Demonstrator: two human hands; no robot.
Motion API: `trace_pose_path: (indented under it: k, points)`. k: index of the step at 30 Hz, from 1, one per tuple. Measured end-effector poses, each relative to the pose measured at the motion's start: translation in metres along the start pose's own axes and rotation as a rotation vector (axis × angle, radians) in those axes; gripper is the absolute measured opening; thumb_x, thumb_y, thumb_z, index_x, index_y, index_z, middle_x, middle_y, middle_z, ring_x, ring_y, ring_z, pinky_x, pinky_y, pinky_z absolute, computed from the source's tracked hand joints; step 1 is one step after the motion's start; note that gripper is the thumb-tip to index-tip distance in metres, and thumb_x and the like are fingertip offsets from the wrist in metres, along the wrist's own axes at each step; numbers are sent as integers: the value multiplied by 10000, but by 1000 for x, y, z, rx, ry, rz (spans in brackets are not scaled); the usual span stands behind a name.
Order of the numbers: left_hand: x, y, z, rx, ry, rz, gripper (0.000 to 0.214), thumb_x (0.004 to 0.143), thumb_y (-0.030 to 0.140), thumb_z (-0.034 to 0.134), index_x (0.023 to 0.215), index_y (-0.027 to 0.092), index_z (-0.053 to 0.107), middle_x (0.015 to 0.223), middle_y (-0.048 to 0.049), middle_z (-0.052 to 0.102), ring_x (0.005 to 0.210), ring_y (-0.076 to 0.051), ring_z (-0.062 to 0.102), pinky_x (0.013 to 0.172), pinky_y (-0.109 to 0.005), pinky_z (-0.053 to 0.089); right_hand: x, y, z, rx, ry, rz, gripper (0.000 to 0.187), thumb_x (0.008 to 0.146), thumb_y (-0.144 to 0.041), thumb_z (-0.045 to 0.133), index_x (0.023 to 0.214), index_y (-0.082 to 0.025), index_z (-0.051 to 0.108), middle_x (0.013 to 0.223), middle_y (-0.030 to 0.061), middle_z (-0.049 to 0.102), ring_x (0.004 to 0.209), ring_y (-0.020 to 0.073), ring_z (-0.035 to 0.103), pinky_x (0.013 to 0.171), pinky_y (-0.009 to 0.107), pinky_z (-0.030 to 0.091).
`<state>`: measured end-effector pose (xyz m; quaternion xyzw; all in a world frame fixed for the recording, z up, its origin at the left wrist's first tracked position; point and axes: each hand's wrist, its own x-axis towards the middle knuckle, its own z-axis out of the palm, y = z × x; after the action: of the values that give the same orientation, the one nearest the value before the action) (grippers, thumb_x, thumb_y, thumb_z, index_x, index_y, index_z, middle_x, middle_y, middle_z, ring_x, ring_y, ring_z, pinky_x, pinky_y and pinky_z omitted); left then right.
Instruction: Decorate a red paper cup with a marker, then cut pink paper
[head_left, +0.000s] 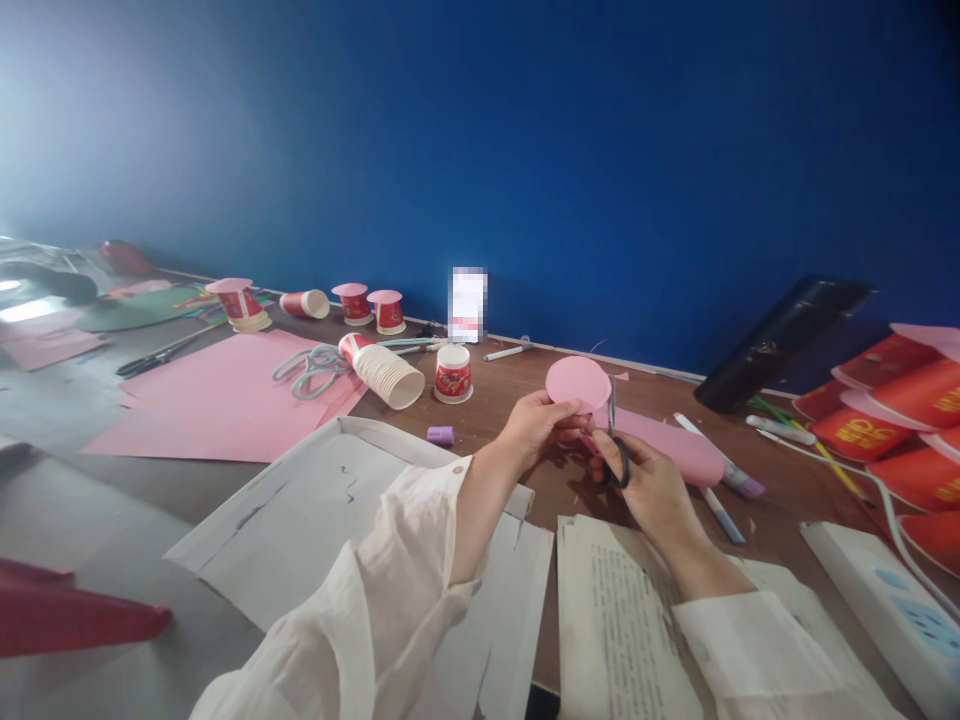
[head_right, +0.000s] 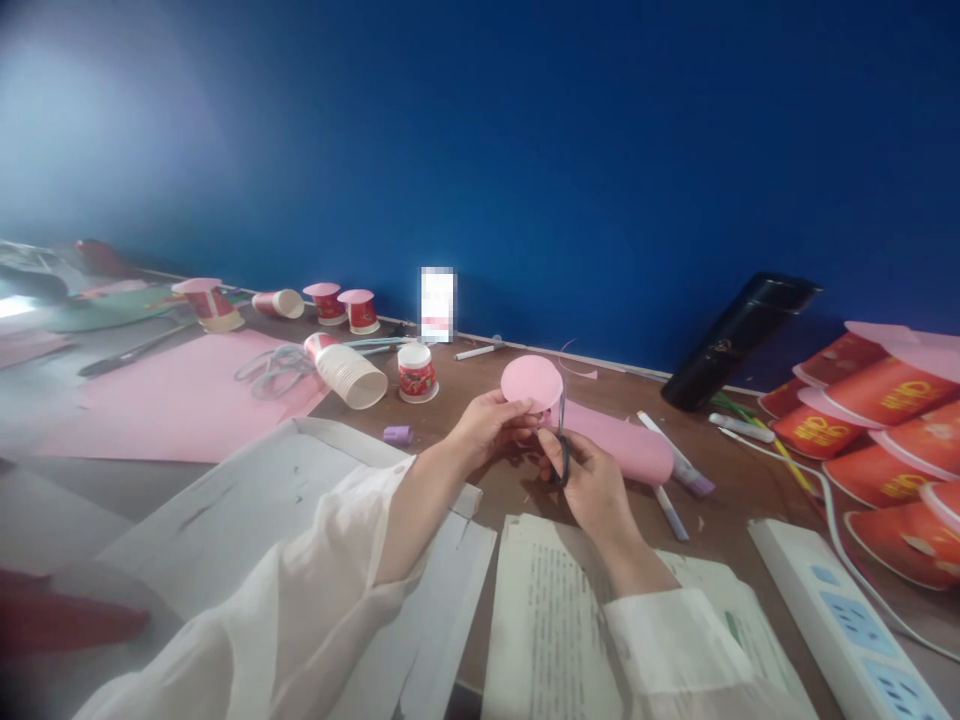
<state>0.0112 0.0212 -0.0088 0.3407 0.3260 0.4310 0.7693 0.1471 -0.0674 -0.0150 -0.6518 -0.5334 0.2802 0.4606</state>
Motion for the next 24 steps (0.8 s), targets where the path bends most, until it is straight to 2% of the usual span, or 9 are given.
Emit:
trace_pose_path:
  k: [10, 16, 24]
  points:
    - [0, 0, 0, 7, -15, 5, 9, 831, 104, 672, 839, 107, 672, 724, -75, 720, 620, -105, 661, 594, -196, 528, -2, -5, 0, 2, 10, 25, 460, 797, -646, 642, 733, -193, 686, 602, 16, 655, 595, 172, 583, 578, 268, 453]
    - [2, -1, -1, 3, -20, 3, 18, 821, 102, 684, 837, 104, 675, 718, -80, 718, 626, -114, 662, 602, -209, 528, -2, -5, 1, 14, 8, 31, 468, 804, -647, 629, 794, -184, 699, 604, 11, 650, 589, 165, 582, 571, 261, 455]
    - [1, -2, -2, 3, -33, -10, 20, 827, 99, 677, 847, 99, 678, 692, -66, 706, 622, -111, 660, 598, -202, 523, -2, -7, 0, -10, 7, 30, 478, 802, -649, 616, 709, -183, 666, 598, 15, 644, 585, 156, 569, 562, 251, 439]
